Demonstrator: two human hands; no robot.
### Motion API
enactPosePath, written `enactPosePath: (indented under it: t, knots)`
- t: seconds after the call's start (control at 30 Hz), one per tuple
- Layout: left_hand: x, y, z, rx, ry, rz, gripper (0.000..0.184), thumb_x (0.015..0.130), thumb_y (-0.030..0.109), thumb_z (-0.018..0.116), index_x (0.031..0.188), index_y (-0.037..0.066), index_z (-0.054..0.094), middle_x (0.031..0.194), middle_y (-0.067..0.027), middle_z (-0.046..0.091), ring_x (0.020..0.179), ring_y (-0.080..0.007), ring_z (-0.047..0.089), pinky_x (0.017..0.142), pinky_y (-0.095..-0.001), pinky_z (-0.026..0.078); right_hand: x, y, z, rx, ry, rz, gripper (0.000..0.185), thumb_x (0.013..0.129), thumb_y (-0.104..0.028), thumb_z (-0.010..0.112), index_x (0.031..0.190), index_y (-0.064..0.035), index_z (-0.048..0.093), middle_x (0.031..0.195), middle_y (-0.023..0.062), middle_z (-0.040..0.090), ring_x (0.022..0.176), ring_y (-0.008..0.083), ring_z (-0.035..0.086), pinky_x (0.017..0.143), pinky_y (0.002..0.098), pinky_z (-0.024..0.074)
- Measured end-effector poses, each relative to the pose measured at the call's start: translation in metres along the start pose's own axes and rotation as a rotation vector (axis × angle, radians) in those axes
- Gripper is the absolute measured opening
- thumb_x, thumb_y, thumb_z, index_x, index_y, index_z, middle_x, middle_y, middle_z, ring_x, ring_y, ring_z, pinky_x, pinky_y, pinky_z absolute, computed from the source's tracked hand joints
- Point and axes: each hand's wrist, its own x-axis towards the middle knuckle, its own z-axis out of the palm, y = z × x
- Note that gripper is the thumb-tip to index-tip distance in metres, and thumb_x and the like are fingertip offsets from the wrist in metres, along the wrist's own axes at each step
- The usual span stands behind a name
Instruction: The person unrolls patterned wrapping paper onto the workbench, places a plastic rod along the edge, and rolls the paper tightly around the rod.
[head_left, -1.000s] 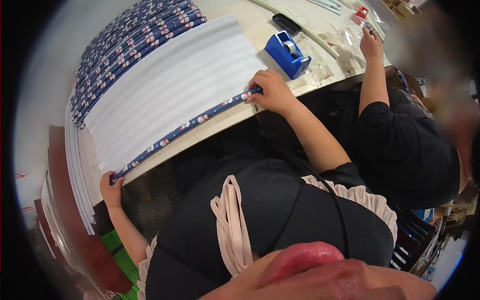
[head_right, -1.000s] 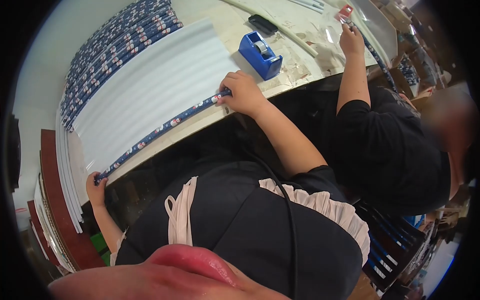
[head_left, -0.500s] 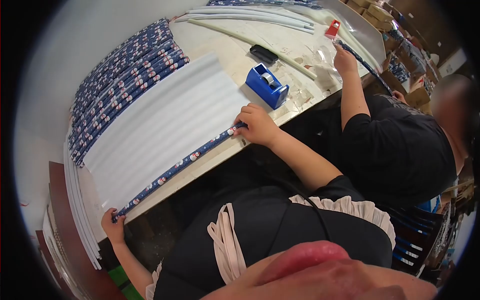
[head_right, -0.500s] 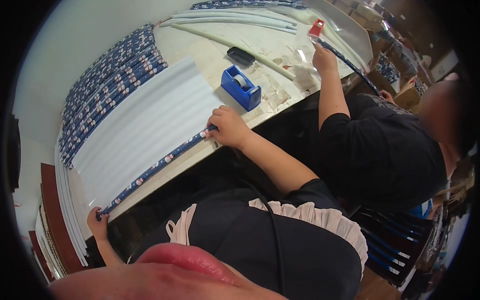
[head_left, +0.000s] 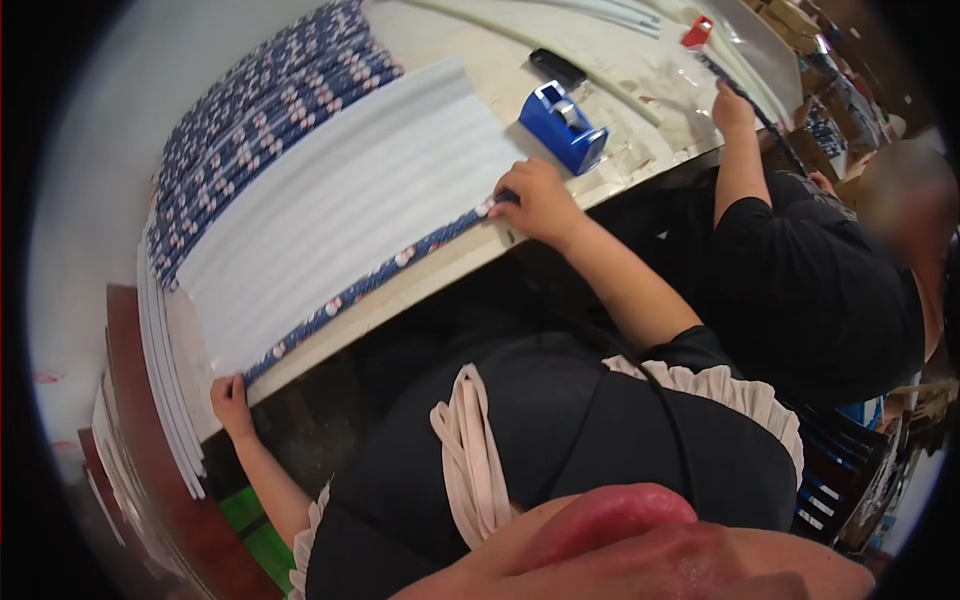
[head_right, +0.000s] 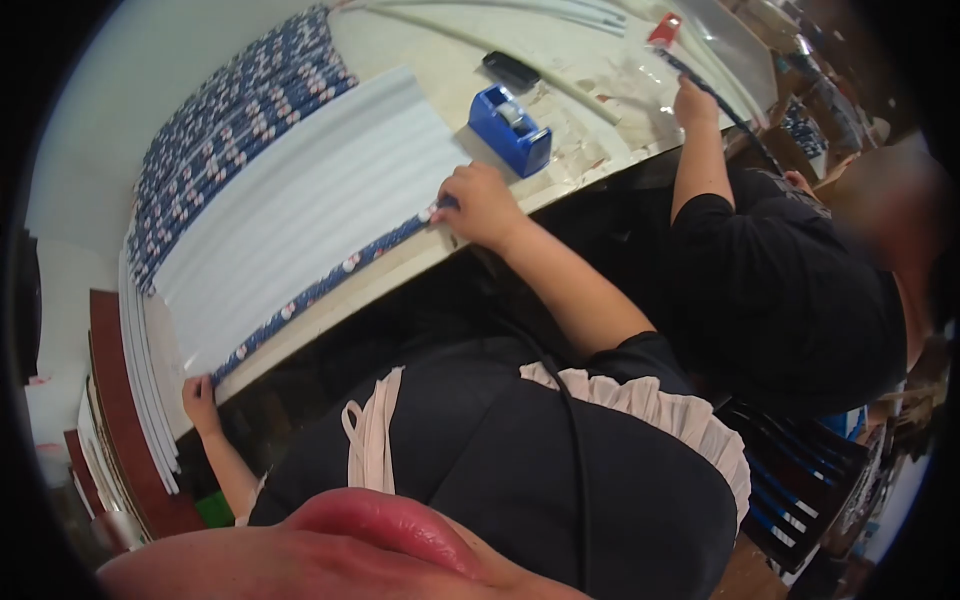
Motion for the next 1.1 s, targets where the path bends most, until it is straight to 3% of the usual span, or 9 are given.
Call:
enactPosePath:
  t: [0.1,0.23,0.33,0.43,0.53,0.67,0.87,1.1]
  knots:
    - [-0.002,0.004,0.004,0.076,0.081,0.057,0.019,0.093,0.018,0.073,0.089,-0.001,0.070,0.085,-0.0125,0.067,0.082,-0.0274,0.063,0.080,-0.0376,0.050,-0.001,-0.004,-0.001,0.012,-0.020,0.086,0.024,0.071,-0.026,0.088,0.082,-0.0096,0.075,0.086,0.0099,0.069,0.090,0.0345,0.064,0.080,0.0445,0.0499]
    - [-0.002,0.025,0.006,-0.013,0.094,-0.028,0.030,0.098,0.025,0.071,0.086,-0.002,0.071,0.083,-0.0119,0.068,0.077,-0.0244,0.062,0.074,-0.0360,0.048,-0.011,-0.006,-0.001,-0.094,0.037,0.094,0.024,0.074,-0.028,0.086,0.087,-0.0097,0.077,0.092,0.0091,0.070,0.096,0.0336,0.065,0.088,0.0433,0.0495]
    - [-0.005,0.013,0.005,0.074,0.130,-0.208,0.038,0.099,0.033,0.071,0.087,-0.002,0.072,0.086,-0.0131,0.071,0.079,-0.0256,0.065,0.075,-0.0370,0.050,-0.012,-0.015,0.000,-0.146,0.084,0.072,0.025,0.075,-0.025,0.085,0.091,-0.0087,0.076,0.093,0.0089,0.070,0.097,0.0338,0.065,0.089,0.0440,0.0497]
    - [-0.018,0.009,0.001,0.314,0.351,-0.209,0.050,0.095,0.050,0.071,0.095,0.000,0.076,0.098,-0.0178,0.075,0.093,-0.0348,0.071,0.086,-0.0421,0.053,-0.015,-0.022,-0.001,-0.129,0.088,0.107,0.023,0.073,-0.018,0.086,0.091,-0.0064,0.076,0.093,0.0095,0.070,0.096,0.0343,0.065,0.087,0.0450,0.0512]
    - [-0.023,0.006,-0.003,0.451,0.415,-0.214,0.054,0.096,0.054,0.067,0.103,0.001,0.077,0.104,-0.0217,0.074,0.099,-0.0381,0.070,0.091,-0.0433,0.054,-0.015,-0.028,-0.003,-0.122,0.069,0.125,0.022,0.076,-0.013,0.085,0.094,-0.0055,0.075,0.094,0.0104,0.070,0.096,0.0346,0.065,0.088,0.0444,0.0502]
    - [-0.024,0.007,-0.010,0.394,0.400,-0.395,0.060,0.097,0.057,0.064,0.109,0.000,0.077,0.109,-0.0249,0.074,0.101,-0.0388,0.071,0.092,-0.0445,0.054,-0.015,-0.029,0.000,-0.127,0.119,0.103,0.022,0.074,-0.016,0.085,0.091,-0.0059,0.075,0.091,0.0091,0.070,0.096,0.0335,0.064,0.086,0.0449,0.0517]
    - [-0.024,0.020,-0.009,0.356,0.398,-0.373,0.063,0.096,0.057,0.064,0.111,-0.003,0.076,0.102,-0.0223,0.076,0.094,-0.0371,0.072,0.088,-0.0448,0.054,-0.016,-0.028,0.002,-0.153,0.099,0.110,0.023,0.074,-0.016,0.085,0.092,-0.0052,0.075,0.095,0.0084,0.071,0.097,0.0332,0.065,0.087,0.0451,0.0514]
    - [-0.020,0.025,-0.005,0.422,0.399,-0.380,0.057,0.098,0.054,0.062,0.111,0.000,0.077,0.105,-0.0209,0.077,0.096,-0.0366,0.073,0.088,-0.0432,0.055,-0.021,-0.021,0.010,-0.167,0.110,0.104,0.022,0.078,-0.018,0.083,0.096,-0.0085,0.075,0.100,0.0063,0.072,0.102,0.0309,0.065,0.092,0.0444,0.0478]
